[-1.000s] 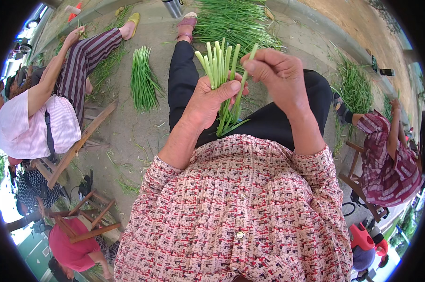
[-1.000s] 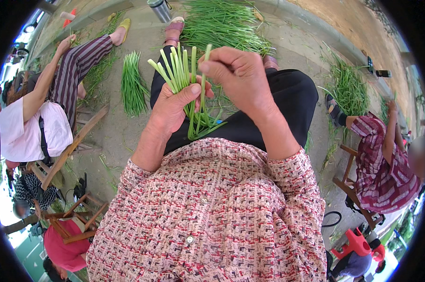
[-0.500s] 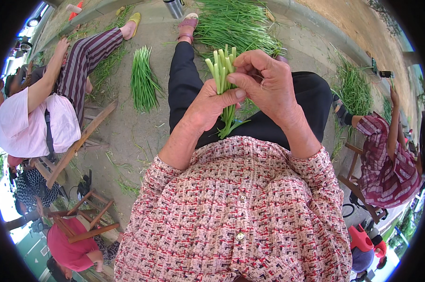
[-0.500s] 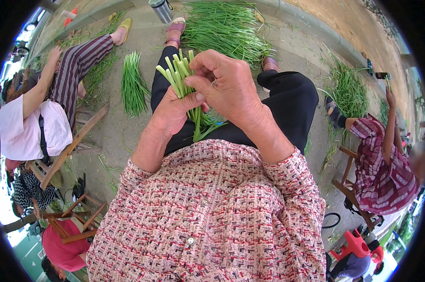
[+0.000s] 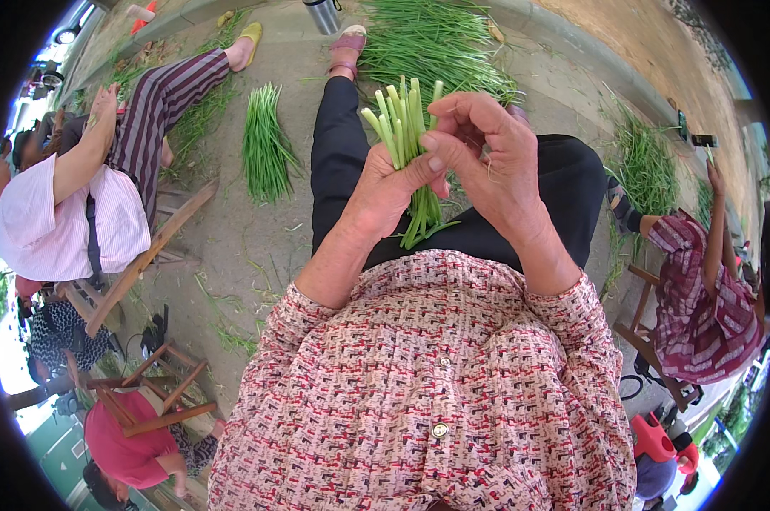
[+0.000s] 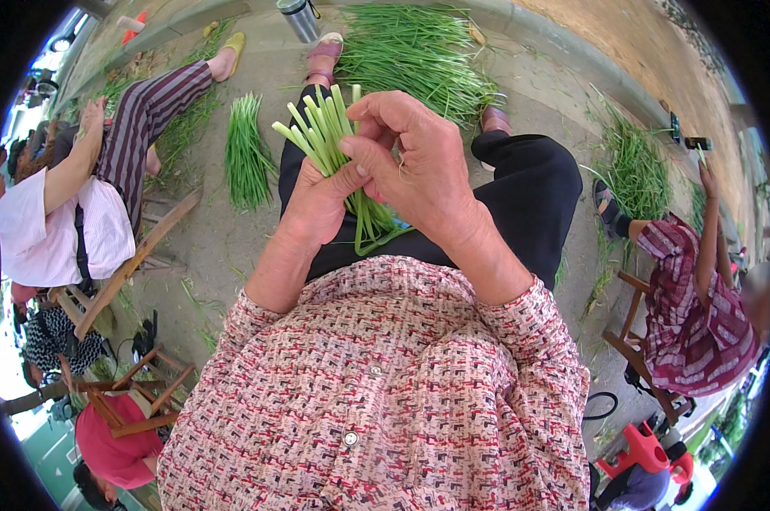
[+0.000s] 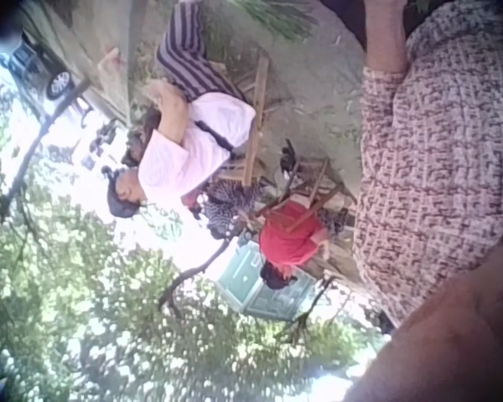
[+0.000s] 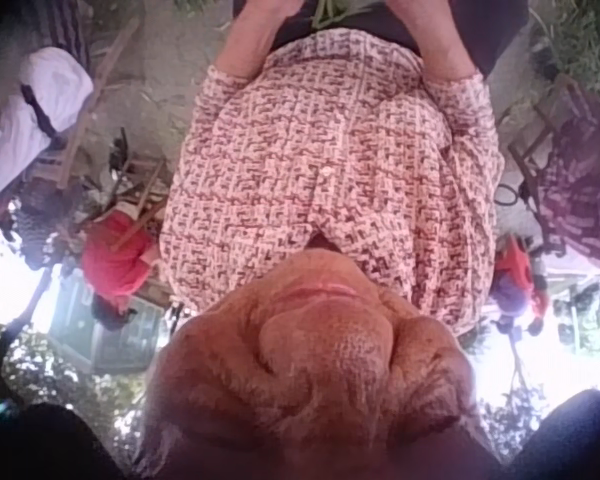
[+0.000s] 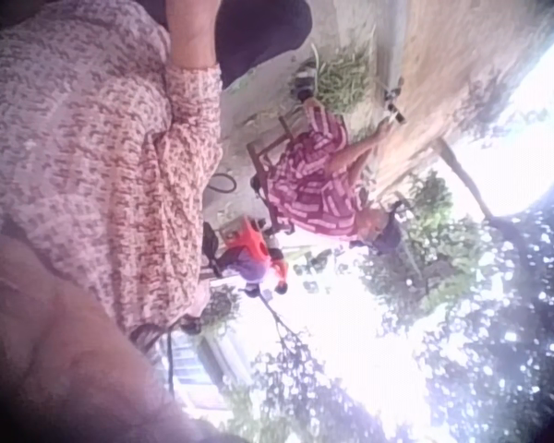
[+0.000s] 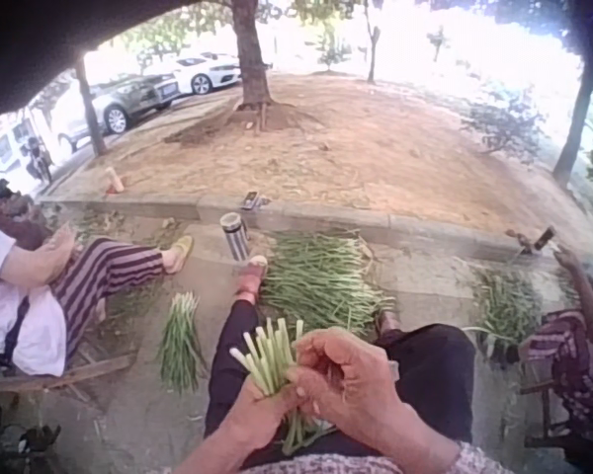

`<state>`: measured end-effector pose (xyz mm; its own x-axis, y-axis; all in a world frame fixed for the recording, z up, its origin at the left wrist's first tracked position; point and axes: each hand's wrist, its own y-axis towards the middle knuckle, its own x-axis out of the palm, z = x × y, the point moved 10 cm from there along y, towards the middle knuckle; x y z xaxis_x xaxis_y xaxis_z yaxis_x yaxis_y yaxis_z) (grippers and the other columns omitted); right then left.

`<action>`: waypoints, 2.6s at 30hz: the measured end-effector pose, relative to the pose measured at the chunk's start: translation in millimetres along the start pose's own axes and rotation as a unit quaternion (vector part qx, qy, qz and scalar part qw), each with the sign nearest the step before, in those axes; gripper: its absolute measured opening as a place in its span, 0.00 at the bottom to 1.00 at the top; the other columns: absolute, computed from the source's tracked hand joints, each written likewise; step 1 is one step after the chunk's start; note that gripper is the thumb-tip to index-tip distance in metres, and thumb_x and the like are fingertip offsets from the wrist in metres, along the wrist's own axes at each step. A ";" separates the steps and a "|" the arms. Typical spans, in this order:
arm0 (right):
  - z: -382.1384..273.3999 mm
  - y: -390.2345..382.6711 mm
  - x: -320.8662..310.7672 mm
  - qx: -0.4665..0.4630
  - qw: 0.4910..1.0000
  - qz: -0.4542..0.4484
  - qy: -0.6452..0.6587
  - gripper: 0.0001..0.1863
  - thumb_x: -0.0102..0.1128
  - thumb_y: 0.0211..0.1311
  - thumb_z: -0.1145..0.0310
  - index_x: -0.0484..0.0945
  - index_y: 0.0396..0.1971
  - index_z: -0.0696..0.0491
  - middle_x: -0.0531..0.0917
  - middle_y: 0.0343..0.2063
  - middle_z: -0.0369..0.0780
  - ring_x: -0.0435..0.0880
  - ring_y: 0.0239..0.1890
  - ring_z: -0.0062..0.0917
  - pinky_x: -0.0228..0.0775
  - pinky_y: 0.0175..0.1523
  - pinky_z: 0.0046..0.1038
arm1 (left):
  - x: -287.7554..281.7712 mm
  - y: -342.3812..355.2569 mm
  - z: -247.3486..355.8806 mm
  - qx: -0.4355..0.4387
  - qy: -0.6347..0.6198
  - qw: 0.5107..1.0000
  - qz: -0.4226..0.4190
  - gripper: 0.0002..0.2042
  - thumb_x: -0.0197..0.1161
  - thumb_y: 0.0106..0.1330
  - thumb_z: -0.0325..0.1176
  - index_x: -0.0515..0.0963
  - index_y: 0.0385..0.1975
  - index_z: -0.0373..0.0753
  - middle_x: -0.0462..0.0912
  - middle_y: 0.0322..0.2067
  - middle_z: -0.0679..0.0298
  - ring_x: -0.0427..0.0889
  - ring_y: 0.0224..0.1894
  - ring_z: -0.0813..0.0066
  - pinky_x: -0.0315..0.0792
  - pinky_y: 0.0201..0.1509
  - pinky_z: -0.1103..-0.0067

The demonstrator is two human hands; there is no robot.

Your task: The person is sorting green vegetable stalks by hand, picking individual stalks from a pile on the ground and organizing them into a bundle while sitting on a stool.

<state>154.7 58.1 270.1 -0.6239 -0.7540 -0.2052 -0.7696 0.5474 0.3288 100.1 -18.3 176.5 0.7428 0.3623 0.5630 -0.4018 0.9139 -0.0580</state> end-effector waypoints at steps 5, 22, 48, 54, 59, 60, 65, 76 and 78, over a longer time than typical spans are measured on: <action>17.3 -0.9 -4.5 0.057 0.988 0.037 0.141 0.10 0.62 0.55 0.79 0.75 0.39 0.59 0.75 0.23 0.31 0.72 0.24 0.09 0.66 0.28 0.13 | -0.4 -2.3 2.8 0.019 0.002 1.000 0.012 0.09 0.64 0.62 0.34 0.75 0.36 0.36 0.77 0.28 0.68 0.77 0.27 0.80 0.73 0.33 0.82; -0.8 -0.3 -5.0 -0.009 0.998 0.044 0.053 0.13 0.63 0.51 0.82 0.78 0.39 0.57 0.77 0.27 0.34 0.76 0.25 0.13 0.70 0.29 0.15 | 11.0 -5.3 -3.3 -0.003 0.009 1.000 -0.021 0.07 0.64 0.62 0.31 0.75 0.33 0.36 0.75 0.27 0.69 0.75 0.26 0.81 0.72 0.31 0.83; -39.5 0.1 8.1 -0.101 0.992 -0.021 -0.069 0.03 0.63 0.51 0.78 0.79 0.27 0.59 0.76 0.22 0.37 0.75 0.23 0.22 0.66 0.29 0.22 | 4.3 -8.9 4.6 0.061 0.078 0.995 0.020 0.09 0.65 0.61 0.35 0.76 0.31 0.36 0.75 0.25 0.71 0.72 0.25 0.84 0.68 0.27 0.86; -41.1 -0.8 7.2 -0.115 0.990 -0.020 -0.082 0.08 0.62 0.50 0.77 0.80 0.33 0.56 0.77 0.28 0.39 0.77 0.29 0.27 0.69 0.34 0.24 | 3.4 -10.4 -2.9 0.047 0.076 0.996 0.004 0.09 0.66 0.61 0.35 0.75 0.27 0.37 0.74 0.22 0.72 0.72 0.23 0.84 0.67 0.25 0.86; -58.3 3.1 14.7 -0.234 0.957 -0.055 -0.163 0.17 0.61 0.56 0.70 0.78 0.47 0.55 0.75 0.50 0.41 0.76 0.48 0.30 0.68 0.50 0.29 | 4.2 -9.5 -0.7 0.016 0.096 0.995 0.025 0.08 0.63 0.63 0.33 0.76 0.27 0.37 0.74 0.21 0.71 0.72 0.22 0.84 0.67 0.24 0.86; -59.1 3.6 17.3 -0.237 0.956 -0.066 -0.161 0.17 0.60 0.57 0.68 0.78 0.47 0.55 0.75 0.50 0.42 0.76 0.49 0.31 0.68 0.51 0.30 | 3.8 -9.4 0.0 0.029 0.103 0.994 0.030 0.07 0.63 0.62 0.32 0.76 0.27 0.37 0.74 0.20 0.71 0.72 0.22 0.84 0.67 0.24 0.86; -59.3 5.4 32.3 -0.261 0.950 -0.117 -0.128 0.17 0.64 0.53 0.67 0.77 0.44 0.56 0.80 0.40 0.43 0.79 0.44 0.39 0.69 0.48 0.35 | 1.9 -6.4 6.6 0.034 0.121 0.991 0.051 0.01 0.61 0.58 0.24 0.76 0.28 0.35 0.75 0.20 0.69 0.74 0.23 0.82 0.68 0.25 0.84; -56.2 26.5 34.5 -0.182 0.974 -0.113 -0.068 0.14 0.60 0.56 0.75 0.77 0.44 0.57 0.82 0.39 0.40 0.81 0.40 0.27 0.71 0.47 0.26 | -11.7 4.1 8.7 0.035 0.059 0.993 0.098 0.04 0.60 0.61 0.26 0.75 0.31 0.33 0.74 0.20 0.66 0.73 0.20 0.78 0.69 0.26 0.82; -36.7 41.9 1.7 -0.126 0.991 -0.035 0.029 0.09 0.58 0.59 0.71 0.79 0.38 0.57 0.83 0.31 0.38 0.80 0.35 0.23 0.71 0.40 0.24 | -23.0 7.7 19.9 0.049 0.032 0.994 0.095 0.07 0.60 0.64 0.31 0.73 0.30 0.34 0.74 0.19 0.65 0.74 0.20 0.76 0.72 0.27 0.80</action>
<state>126.4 66.4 317.4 -0.5563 -0.8102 -0.1848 -0.7478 0.3910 0.5366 69.3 -23.3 179.5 0.6800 0.5401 0.4958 -0.5855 0.8071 -0.0762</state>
